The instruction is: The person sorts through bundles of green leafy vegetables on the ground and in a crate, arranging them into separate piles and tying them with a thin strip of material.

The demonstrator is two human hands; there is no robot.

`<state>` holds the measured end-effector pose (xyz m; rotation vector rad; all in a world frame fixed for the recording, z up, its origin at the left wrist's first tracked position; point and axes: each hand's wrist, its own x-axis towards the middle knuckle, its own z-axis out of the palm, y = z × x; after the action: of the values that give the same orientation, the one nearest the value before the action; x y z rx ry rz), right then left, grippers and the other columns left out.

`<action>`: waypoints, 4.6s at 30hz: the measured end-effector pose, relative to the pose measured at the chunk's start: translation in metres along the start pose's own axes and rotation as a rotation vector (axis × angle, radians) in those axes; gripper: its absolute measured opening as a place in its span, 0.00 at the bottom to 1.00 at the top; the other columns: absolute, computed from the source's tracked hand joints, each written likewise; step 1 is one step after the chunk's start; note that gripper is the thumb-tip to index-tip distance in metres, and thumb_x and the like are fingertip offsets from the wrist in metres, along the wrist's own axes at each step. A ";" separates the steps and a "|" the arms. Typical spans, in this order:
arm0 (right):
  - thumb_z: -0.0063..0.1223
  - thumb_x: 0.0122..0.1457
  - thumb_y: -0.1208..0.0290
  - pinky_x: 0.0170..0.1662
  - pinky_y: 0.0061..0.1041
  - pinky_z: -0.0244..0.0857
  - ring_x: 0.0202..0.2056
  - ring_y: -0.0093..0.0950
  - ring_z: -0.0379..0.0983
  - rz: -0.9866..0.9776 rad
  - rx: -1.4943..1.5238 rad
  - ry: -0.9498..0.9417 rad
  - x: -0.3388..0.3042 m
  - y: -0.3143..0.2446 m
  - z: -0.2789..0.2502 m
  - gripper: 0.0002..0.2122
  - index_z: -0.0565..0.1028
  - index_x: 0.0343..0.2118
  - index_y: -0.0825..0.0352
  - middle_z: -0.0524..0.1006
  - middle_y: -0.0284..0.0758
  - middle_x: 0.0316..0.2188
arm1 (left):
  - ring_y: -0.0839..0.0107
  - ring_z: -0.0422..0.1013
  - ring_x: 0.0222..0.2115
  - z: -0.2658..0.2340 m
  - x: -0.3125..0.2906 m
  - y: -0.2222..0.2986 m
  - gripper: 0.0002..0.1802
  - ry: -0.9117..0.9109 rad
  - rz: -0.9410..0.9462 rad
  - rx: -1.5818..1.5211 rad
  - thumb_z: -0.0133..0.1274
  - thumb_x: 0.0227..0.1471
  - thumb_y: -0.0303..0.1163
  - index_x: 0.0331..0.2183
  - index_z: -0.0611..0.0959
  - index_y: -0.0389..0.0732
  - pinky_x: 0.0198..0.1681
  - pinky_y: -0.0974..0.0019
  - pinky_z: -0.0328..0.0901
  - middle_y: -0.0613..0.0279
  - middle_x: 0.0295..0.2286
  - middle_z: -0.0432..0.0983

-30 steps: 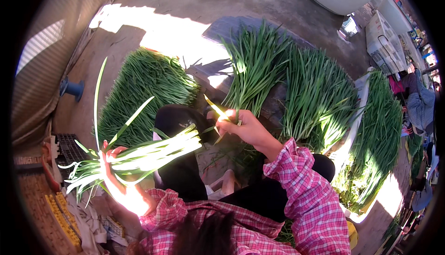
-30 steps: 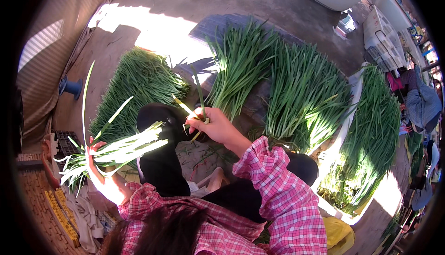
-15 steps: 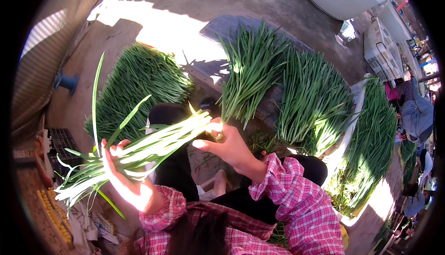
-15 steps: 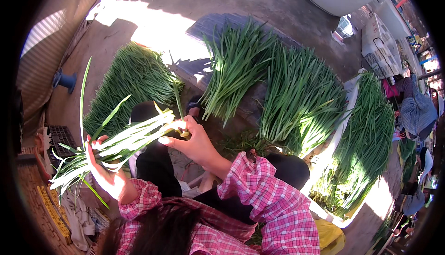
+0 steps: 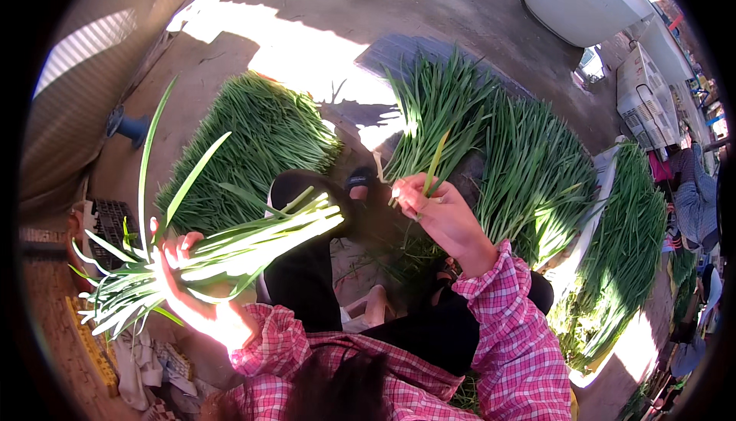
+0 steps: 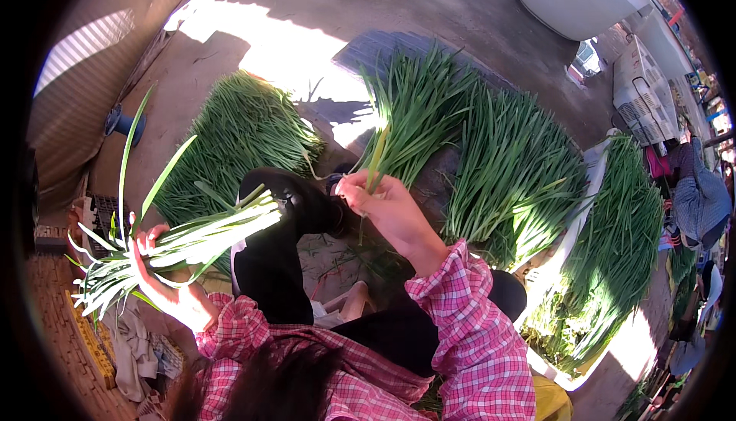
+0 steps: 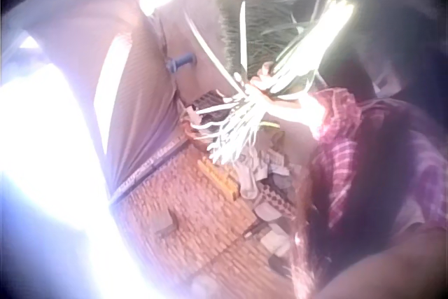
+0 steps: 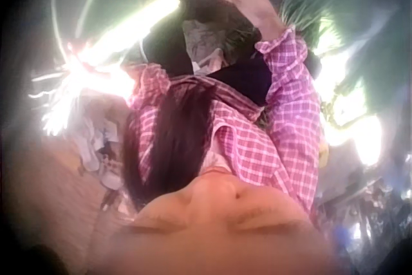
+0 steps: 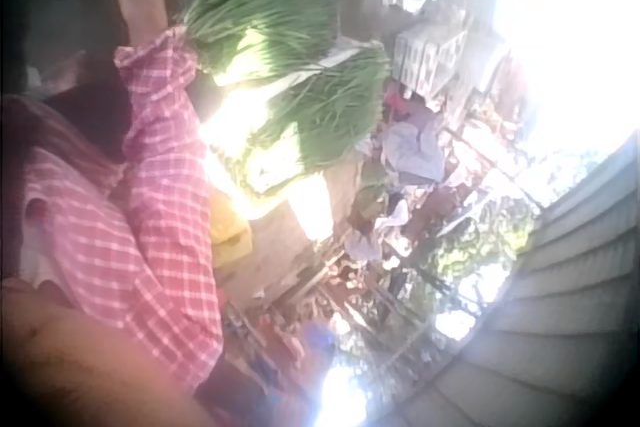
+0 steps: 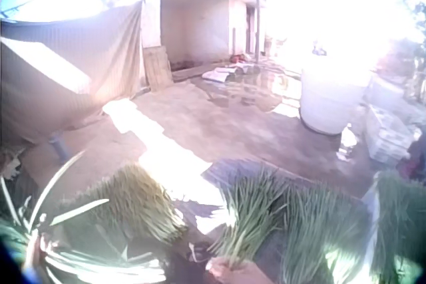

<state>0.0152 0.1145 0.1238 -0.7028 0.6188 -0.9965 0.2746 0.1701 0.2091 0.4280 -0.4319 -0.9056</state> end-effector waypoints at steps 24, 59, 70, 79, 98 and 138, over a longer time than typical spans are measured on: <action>0.44 0.50 0.65 0.25 0.29 0.61 0.21 0.37 0.68 -0.039 -0.970 -0.095 -0.001 0.041 0.029 0.11 0.72 0.21 0.68 0.70 0.41 0.16 | 0.82 0.50 0.10 0.007 -0.025 -0.045 0.23 -0.472 -0.199 0.170 0.35 0.51 0.42 0.45 0.57 0.38 0.16 0.78 0.50 0.71 0.11 0.53; 0.53 0.44 0.69 0.27 0.18 0.61 0.23 0.17 0.66 0.248 -0.407 -0.218 -0.009 0.032 0.048 0.19 0.62 0.37 0.72 0.70 0.34 0.22 | 0.56 0.59 0.41 -0.028 -0.028 -0.098 0.25 -0.231 -0.585 0.337 0.32 0.51 0.43 0.45 0.61 0.34 0.47 0.55 0.55 0.48 0.40 0.61; 0.55 0.42 0.66 0.30 0.22 0.61 0.26 0.24 0.67 -0.210 -0.756 0.012 -0.006 0.029 0.045 0.21 0.62 0.36 0.73 0.70 0.40 0.24 | 0.71 0.64 0.36 -0.011 -0.037 -0.096 0.27 -0.371 -0.588 0.429 0.47 0.40 0.22 0.45 0.59 0.37 0.39 0.70 0.60 0.58 0.36 0.65; 0.59 0.38 0.63 0.37 0.26 0.61 0.34 0.32 0.68 -0.081 -0.898 -0.150 -0.010 0.028 0.051 0.31 0.57 0.43 0.72 0.70 0.44 0.31 | 0.61 0.64 0.38 -0.003 -0.040 -0.098 0.31 -0.357 -0.643 0.342 0.51 0.39 0.28 0.45 0.57 0.34 0.47 0.60 0.54 0.51 0.34 0.67; 0.53 0.39 0.80 0.22 0.16 0.57 0.20 0.21 0.63 -0.807 -1.008 0.221 -0.013 0.005 0.060 0.08 0.69 0.26 0.70 0.67 0.35 0.23 | 0.80 0.66 0.24 -0.004 -0.068 -0.121 0.10 -0.455 -0.532 0.708 0.50 0.37 0.21 0.28 0.71 0.35 0.27 0.77 0.62 0.65 0.24 0.70; 0.40 0.54 0.68 0.25 0.21 0.52 0.13 0.17 0.54 -0.107 0.290 -0.351 -0.030 -0.030 0.019 0.07 0.56 0.25 0.62 0.58 0.24 0.09 | 0.76 0.59 0.15 -0.009 -0.027 -0.105 0.05 0.006 -0.398 0.285 0.43 0.46 0.24 0.29 0.66 0.36 0.18 0.75 0.56 0.66 0.14 0.60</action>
<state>0.0007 0.1354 0.1633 -0.6361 0.1274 -1.0060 0.1960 0.1364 0.1411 0.7962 -0.4814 -1.2328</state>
